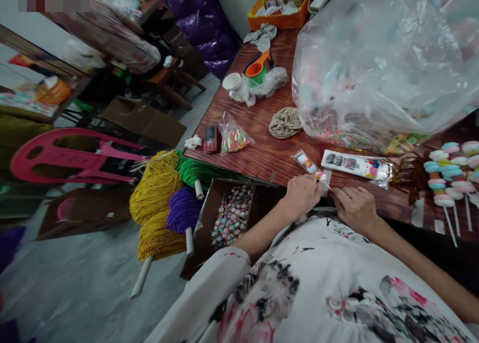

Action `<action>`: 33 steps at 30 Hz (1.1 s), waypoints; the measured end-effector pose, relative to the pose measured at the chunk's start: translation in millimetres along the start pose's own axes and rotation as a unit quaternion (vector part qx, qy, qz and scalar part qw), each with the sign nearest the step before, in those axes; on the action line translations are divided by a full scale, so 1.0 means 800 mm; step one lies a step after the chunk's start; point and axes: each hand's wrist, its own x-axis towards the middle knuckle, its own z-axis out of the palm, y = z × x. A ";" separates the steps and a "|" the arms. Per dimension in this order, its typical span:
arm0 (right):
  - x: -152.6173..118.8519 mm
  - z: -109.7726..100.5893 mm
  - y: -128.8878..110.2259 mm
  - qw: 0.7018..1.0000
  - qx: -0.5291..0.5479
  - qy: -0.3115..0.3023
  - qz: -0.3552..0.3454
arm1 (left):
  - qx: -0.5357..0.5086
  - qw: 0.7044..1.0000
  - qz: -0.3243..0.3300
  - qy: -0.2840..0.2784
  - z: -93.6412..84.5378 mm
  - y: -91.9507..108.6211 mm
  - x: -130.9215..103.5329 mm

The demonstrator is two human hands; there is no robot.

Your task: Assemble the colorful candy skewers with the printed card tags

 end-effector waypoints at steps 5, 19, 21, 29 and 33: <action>0.002 0.003 -0.004 1.000 0.007 0.001 -0.013 | 0.022 0.999 -0.008 -0.022 -0.005 0.007 0.002; 0.016 0.014 -0.014 0.982 0.168 0.005 0.088 | 0.026 0.999 0.008 0.025 -0.008 0.010 -0.002; 0.021 0.014 -0.017 0.982 0.169 0.022 0.081 | 0.018 0.999 0.021 0.036 -0.010 0.014 -0.004; 0.036 0.009 0.000 0.985 0.121 0.110 0.050 | -0.172 0.974 0.107 0.099 0.012 0.011 -0.007; 0.031 0.000 0.023 0.989 0.068 0.127 0.008 | -0.291 0.942 0.159 0.052 -0.008 -0.003 -0.011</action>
